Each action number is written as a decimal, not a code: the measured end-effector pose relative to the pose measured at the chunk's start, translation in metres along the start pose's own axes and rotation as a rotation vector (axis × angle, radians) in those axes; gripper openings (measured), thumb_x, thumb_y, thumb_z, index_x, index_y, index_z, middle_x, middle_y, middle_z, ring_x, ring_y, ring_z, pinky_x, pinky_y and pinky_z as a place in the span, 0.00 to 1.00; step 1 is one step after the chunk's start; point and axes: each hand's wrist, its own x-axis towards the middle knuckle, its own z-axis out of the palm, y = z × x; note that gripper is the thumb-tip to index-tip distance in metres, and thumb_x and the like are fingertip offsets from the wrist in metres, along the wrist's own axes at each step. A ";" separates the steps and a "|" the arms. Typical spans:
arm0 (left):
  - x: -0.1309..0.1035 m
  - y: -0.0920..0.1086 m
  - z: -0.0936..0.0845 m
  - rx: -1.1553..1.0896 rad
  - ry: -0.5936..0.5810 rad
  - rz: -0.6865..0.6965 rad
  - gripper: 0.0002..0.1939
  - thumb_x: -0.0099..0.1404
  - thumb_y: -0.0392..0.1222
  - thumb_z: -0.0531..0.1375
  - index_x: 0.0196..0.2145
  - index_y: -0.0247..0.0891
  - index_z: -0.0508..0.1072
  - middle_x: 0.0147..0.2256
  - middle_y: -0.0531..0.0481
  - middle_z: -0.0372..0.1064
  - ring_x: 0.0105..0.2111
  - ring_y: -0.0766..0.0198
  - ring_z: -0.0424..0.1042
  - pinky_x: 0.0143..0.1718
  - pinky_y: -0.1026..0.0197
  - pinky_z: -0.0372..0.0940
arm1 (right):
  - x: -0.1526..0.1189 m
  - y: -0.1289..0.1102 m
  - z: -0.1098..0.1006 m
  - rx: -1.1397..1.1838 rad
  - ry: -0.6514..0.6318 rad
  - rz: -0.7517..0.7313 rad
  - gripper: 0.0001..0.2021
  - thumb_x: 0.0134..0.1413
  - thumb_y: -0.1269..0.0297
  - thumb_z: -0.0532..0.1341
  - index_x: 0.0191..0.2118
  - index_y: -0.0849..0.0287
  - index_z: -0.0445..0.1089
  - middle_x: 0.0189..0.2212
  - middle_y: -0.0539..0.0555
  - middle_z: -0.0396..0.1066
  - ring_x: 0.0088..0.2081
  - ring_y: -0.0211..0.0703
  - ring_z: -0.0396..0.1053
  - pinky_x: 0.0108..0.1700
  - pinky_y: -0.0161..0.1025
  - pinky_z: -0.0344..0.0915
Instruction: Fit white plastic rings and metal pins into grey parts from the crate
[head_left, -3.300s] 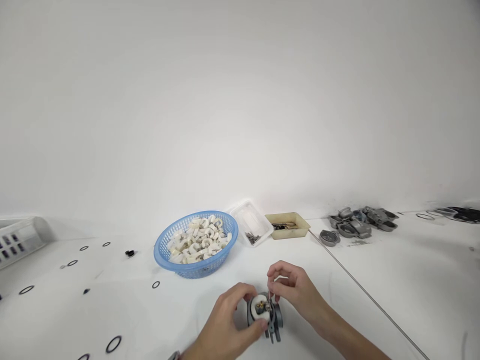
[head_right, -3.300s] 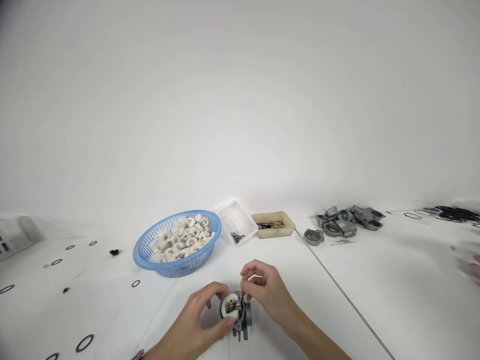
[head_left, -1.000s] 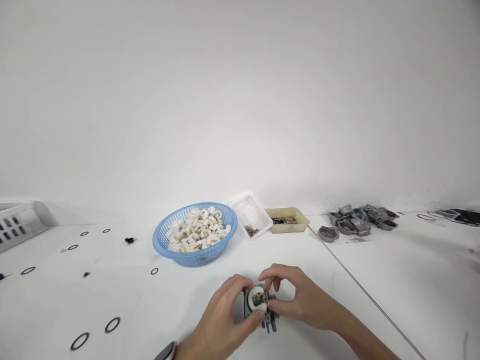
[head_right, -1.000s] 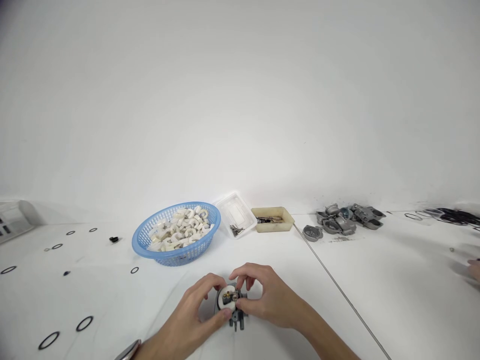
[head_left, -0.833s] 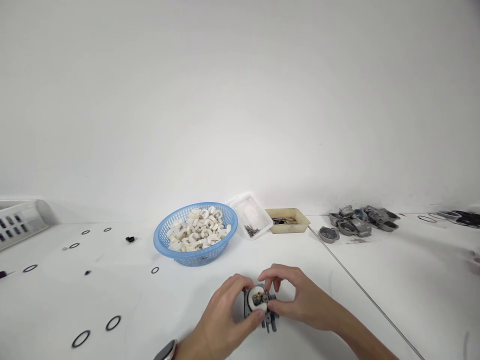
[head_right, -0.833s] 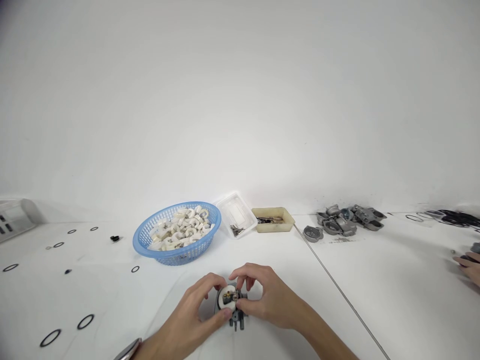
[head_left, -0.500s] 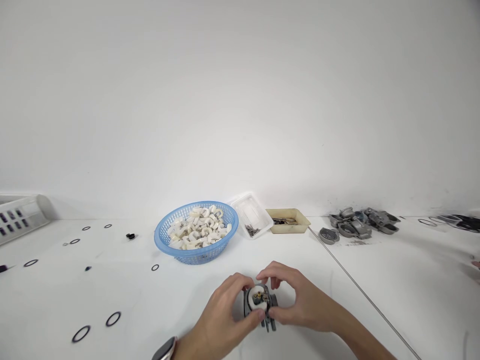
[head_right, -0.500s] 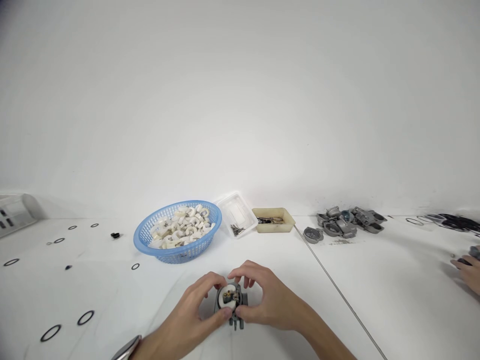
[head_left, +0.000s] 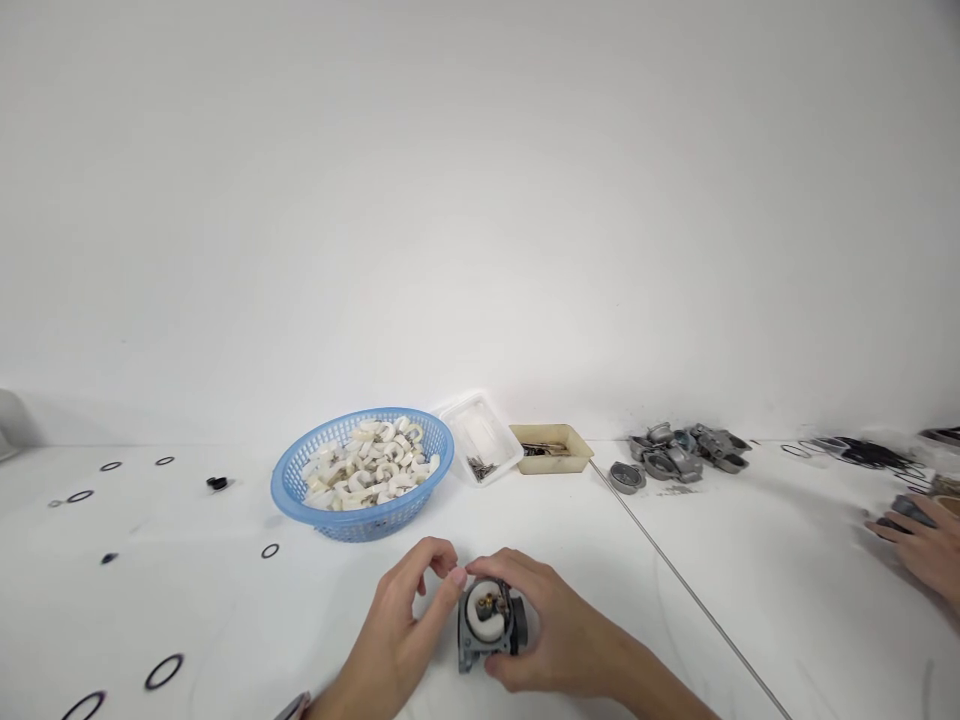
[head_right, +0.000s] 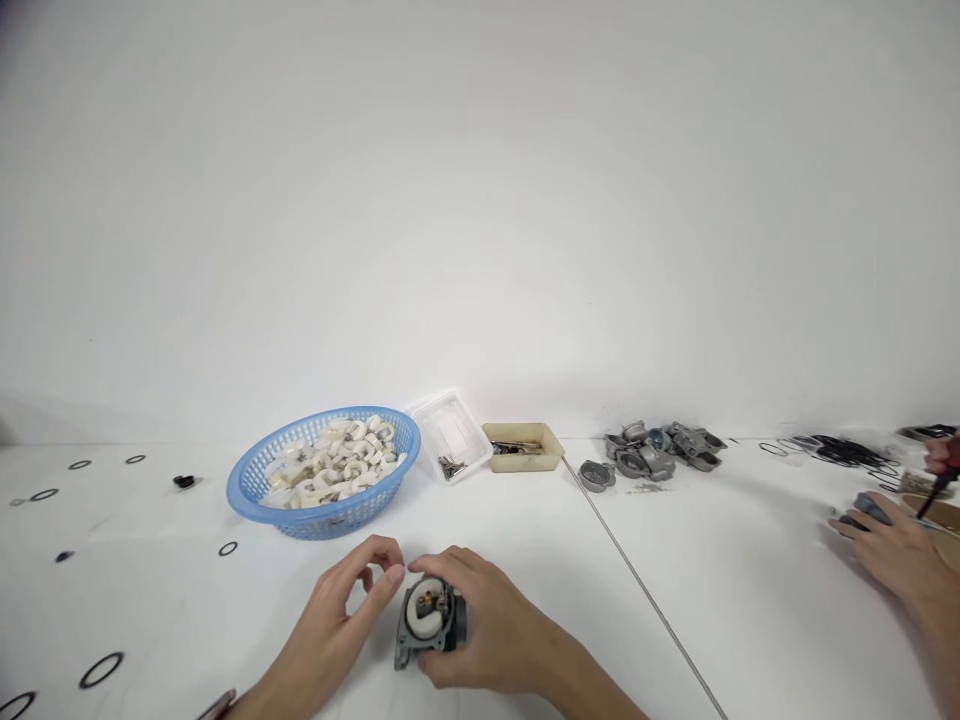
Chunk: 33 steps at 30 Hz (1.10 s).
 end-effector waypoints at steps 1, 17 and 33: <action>0.000 -0.001 0.000 0.001 0.001 -0.002 0.17 0.77 0.56 0.52 0.38 0.43 0.70 0.35 0.52 0.72 0.37 0.58 0.70 0.39 0.59 0.62 | 0.000 0.002 -0.001 0.018 -0.001 0.008 0.40 0.37 0.74 0.72 0.60 0.46 0.69 0.50 0.52 0.73 0.51 0.53 0.71 0.54 0.45 0.67; -0.010 0.003 0.005 0.079 -0.099 -0.024 0.09 0.74 0.50 0.53 0.45 0.46 0.68 0.41 0.50 0.73 0.41 0.57 0.71 0.45 0.56 0.65 | -0.048 0.096 -0.172 -0.473 0.906 0.686 0.35 0.42 0.53 0.63 0.60 0.53 0.66 0.55 0.63 0.71 0.56 0.71 0.66 0.54 0.62 0.63; -0.007 0.007 0.001 0.209 -0.161 -0.015 0.10 0.75 0.50 0.52 0.41 0.44 0.68 0.35 0.53 0.73 0.36 0.59 0.73 0.38 0.61 0.65 | -0.015 0.062 -0.126 -0.572 0.696 0.383 0.24 0.61 0.42 0.53 0.47 0.56 0.74 0.35 0.56 0.76 0.36 0.51 0.73 0.40 0.45 0.70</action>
